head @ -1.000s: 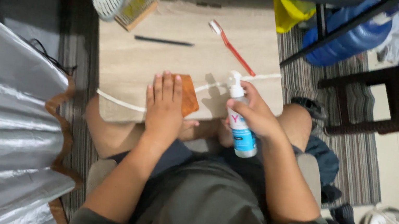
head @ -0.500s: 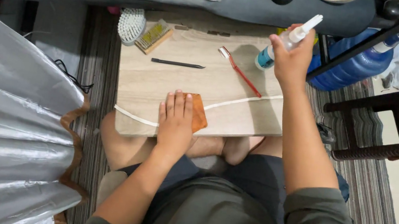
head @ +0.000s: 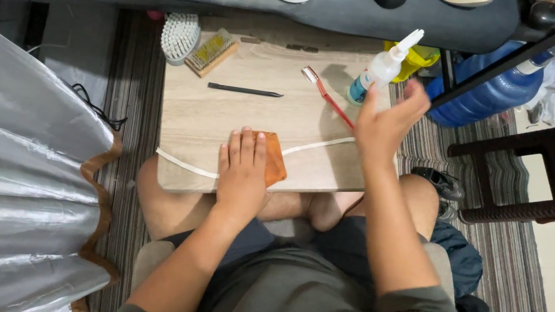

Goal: The person scrubs a white cable with a red toothbrush while holding it with a cloth. They briefly apply liquid from a spray bottle onto the cable and continue scrubbing along its length.

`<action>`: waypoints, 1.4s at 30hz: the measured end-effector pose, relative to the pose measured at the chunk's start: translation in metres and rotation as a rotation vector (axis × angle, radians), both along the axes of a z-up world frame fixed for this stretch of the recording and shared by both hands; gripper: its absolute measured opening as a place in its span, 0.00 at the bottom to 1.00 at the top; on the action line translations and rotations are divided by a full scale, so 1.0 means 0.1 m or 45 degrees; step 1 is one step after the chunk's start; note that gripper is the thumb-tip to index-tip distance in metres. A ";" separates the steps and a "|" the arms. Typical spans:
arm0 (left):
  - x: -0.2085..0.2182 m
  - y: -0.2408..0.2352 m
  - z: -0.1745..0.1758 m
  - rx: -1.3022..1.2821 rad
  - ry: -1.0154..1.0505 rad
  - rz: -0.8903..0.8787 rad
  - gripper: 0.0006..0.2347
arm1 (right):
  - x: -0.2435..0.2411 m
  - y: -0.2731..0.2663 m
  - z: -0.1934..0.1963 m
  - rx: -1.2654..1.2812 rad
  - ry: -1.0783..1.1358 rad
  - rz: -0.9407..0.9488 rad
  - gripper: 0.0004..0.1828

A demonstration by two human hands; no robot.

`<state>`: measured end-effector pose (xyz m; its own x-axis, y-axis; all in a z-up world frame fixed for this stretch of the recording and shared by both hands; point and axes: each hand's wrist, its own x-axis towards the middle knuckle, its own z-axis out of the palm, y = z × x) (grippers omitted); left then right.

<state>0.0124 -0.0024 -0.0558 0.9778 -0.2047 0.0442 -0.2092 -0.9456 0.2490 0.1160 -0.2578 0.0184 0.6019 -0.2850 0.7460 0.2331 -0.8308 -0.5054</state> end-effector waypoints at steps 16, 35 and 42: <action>-0.06 0.00 0.07 0.007 -0.080 0.003 0.50 | -0.11 0.19 -0.56 -0.479 0.837 0.160 0.19; -0.10 -0.04 0.27 -0.017 -0.101 0.026 0.51 | -1.54 0.45 0.20 0.003 1.418 0.421 0.21; -0.13 -0.03 0.35 -0.014 -0.154 0.013 0.50 | -1.62 0.42 -0.19 -0.157 1.222 0.364 0.19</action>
<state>-0.0002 -0.0053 -0.0212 0.9672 -0.1938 0.1641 -0.2289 -0.9452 0.2327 -0.0464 -0.2159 -0.0004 0.9971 0.0106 -0.0748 -0.0282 -0.8666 -0.4983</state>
